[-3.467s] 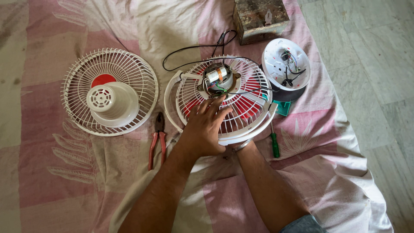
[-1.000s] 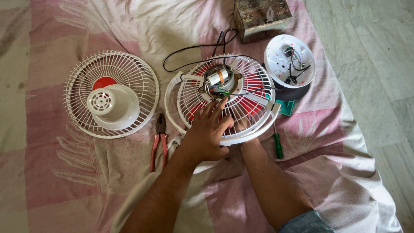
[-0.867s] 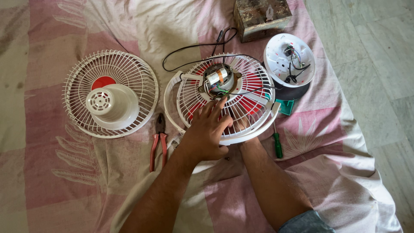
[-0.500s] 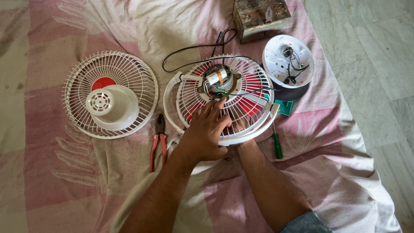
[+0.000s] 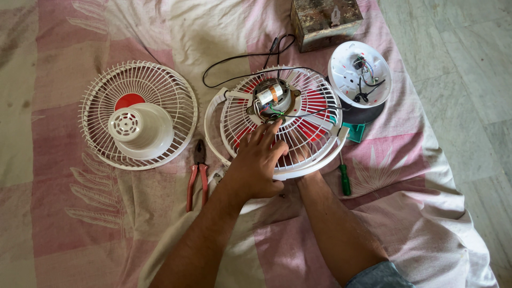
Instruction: The person is repairing an electric fan by manipulating its internal wiring and components. They use pliers and a screwdriver to adjust and secure the wires within the fan's motor housing.
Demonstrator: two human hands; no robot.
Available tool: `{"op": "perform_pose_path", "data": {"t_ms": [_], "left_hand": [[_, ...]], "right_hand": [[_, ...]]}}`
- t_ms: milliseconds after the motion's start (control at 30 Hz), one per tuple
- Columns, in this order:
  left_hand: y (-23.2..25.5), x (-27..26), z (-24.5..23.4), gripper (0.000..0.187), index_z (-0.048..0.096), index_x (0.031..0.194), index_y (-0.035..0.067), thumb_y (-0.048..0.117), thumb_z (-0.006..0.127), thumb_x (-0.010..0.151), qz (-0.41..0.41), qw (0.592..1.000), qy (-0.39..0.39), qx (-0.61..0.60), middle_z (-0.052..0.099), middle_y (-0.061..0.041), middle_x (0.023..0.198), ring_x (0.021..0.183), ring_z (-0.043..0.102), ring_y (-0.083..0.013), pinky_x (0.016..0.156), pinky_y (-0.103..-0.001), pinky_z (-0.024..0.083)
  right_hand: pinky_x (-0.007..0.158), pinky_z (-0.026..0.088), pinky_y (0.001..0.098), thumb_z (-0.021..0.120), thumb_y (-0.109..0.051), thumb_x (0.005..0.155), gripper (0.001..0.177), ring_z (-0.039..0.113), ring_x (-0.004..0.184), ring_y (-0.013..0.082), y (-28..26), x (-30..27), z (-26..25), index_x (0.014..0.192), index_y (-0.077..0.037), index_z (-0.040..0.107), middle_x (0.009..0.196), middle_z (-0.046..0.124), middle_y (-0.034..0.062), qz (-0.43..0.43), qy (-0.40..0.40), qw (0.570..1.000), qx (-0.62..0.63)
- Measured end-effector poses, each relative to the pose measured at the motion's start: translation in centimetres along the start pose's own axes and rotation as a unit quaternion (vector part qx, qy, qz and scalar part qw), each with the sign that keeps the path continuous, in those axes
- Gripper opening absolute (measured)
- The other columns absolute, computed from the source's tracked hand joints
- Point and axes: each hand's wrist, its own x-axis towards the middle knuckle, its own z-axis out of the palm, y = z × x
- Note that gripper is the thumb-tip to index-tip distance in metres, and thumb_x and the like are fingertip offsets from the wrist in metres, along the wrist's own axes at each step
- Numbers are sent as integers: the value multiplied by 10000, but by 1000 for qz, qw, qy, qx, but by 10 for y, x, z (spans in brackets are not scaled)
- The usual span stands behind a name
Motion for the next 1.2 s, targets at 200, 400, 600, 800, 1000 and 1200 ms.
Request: {"op": "perform_pose_path", "data": {"t_ms": [200,400,600,800,1000,1200], "left_hand": [[1,0,0,599,570,1017,118,226,815,481,-3,1000,-2,1,320,-220,1603,1439,341,-457,1090,-648,338],[1,0,1,602,570,1012,119,233,817,475,-5,1000,-12,5,331,-214,1600,1433,351,-446,1084,-635,349],[1,0,-1,610,579,1022,111,245,812,475,5,1000,1,2,349,-210,1594,1427,368,-433,1092,-619,353],[2,1,-2,618,587,1033,114,251,813,475,1,1000,-5,9,355,-199,1598,1435,359,-433,1094,-628,346],[2,1,-2,620,582,1032,122,249,825,475,-9,1000,-13,6,345,-201,1601,1437,349,-441,1103,-638,329],[1,1,-1,621,577,1029,132,235,826,469,-10,1000,-15,9,339,-202,1605,1437,347,-440,1105,-641,324]], "right_hand": [[1162,450,386,717,-415,924,837,530,1381,239,-1,1,-1,1585,-34,373,1520,522,109,-5,4,1000,2],[1153,453,387,649,-346,989,721,534,1368,238,-2,0,-2,1579,-33,378,1511,526,115,-6,14,1000,7],[1144,456,388,582,-278,1055,606,537,1355,237,7,-2,-3,1573,-32,384,1502,531,120,17,47,998,42],[1134,456,392,546,-241,1110,535,539,1339,243,17,-4,-4,1572,-22,391,1494,536,132,56,89,977,183],[1220,417,394,766,-377,940,856,490,1453,234,-2,-5,12,1619,-59,353,1587,483,92,-78,-68,994,35],[1240,404,411,898,-494,810,1063,484,1458,262,-16,-5,20,1600,-35,355,1571,491,111,-13,-23,999,30]]}}
